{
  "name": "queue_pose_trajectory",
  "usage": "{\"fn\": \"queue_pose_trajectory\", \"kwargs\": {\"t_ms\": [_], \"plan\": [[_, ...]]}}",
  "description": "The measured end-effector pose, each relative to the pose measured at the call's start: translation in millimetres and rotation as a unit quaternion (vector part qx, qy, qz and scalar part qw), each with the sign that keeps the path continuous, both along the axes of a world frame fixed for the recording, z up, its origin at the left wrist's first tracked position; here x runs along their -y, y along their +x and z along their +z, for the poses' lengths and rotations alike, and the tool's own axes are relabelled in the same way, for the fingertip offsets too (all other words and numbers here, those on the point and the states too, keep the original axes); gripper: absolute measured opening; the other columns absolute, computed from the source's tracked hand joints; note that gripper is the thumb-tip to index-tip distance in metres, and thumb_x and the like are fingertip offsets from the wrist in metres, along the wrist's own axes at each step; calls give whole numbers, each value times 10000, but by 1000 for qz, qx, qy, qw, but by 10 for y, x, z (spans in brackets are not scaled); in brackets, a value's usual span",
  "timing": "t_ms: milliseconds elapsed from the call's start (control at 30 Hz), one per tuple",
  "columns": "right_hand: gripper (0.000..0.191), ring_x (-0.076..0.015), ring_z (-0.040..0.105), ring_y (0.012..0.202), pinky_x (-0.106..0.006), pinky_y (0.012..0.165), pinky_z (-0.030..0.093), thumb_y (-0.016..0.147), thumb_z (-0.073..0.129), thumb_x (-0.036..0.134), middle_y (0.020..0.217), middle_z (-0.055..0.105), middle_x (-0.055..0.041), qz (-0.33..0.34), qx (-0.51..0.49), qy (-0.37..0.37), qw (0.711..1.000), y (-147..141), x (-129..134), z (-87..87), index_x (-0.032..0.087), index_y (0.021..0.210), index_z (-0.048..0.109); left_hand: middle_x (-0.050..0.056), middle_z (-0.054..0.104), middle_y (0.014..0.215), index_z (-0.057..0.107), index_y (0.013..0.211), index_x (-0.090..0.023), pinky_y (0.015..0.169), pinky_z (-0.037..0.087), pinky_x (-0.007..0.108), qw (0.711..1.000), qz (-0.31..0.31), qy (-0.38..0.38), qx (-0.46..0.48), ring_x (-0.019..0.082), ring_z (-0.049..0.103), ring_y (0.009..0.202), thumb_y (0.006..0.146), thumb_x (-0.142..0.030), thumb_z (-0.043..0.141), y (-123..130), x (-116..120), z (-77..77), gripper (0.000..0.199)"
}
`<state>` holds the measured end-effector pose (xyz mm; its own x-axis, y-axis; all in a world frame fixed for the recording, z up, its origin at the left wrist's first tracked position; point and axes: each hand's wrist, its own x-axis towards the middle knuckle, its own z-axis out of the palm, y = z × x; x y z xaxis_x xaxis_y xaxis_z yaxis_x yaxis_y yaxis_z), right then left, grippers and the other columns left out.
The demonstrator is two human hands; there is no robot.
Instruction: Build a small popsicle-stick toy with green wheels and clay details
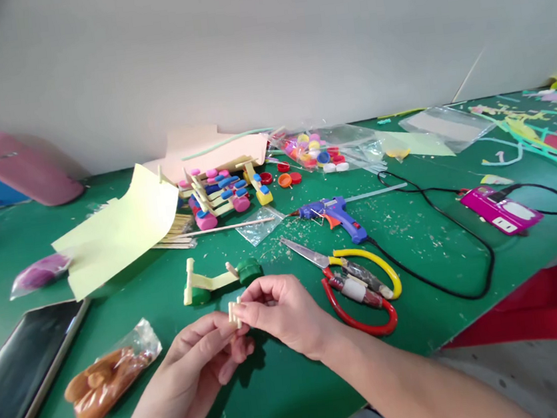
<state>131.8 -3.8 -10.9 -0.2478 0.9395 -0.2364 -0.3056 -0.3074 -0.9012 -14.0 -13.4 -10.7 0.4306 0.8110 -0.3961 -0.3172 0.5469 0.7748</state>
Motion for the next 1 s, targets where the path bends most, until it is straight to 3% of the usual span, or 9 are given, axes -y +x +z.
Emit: {"fn": "queue_pose_trajectory", "kwargs": {"t_ms": [300, 667, 833, 933, 1000], "plan": [[169, -126, 584, 428, -257, 471, 446, 700, 659, 253, 478, 577, 39, 34, -44, -12, 998, 8, 5, -43, 143, 639, 546, 44, 630, 569, 680, 688, -104, 475, 322, 185, 999, -36, -15, 14, 69, 434, 474, 781, -233, 587, -9, -12, 6, 185], [124, -87, 547, 465, -222, 511, 424, 695, 638, 206, 507, 572, 38, 16, 23, 12, 1000, 14, -3, -27, 137, 628, 560, 33, 623, 575, 649, 651, -120, 479, 307, 195, 999, -42, -9, -10, 68, 417, 478, 765, -262, 615, -9, 1, 25, 185], [105, -69, 470, 477, -202, 476, 346, 697, 625, 199, 540, 553, 34, -1, 54, 47, 997, 62, -12, -19, 138, 632, 568, 24, 610, 578, 641, 690, -126, 475, 299, 195, 999, -40, 2, -31, 69, 411, 486, 777, -281, 593, -4, 7, 17, 184], [106, -48, 368, 465, -195, 449, 268, 701, 629, 208, 542, 518, 48, -29, 58, 66, 996, 116, -41, -23, 140, 635, 581, 11, 583, 585, 625, 721, -138, 464, 294, 206, 989, -60, 70, -112, 78, 402, 487, 802, -324, 550, -18, 13, 2, 216], [123, -47, 330, 456, -201, 441, 236, 708, 623, 229, 528, 498, 56, -41, 51, 72, 995, 156, -62, -24, 148, 629, 575, 7, 549, 595, 599, 717, -148, 469, 308, 221, 954, -74, 191, -217, 98, 415, 511, 827, -327, 506, -29, 23, -6, 230]]}}
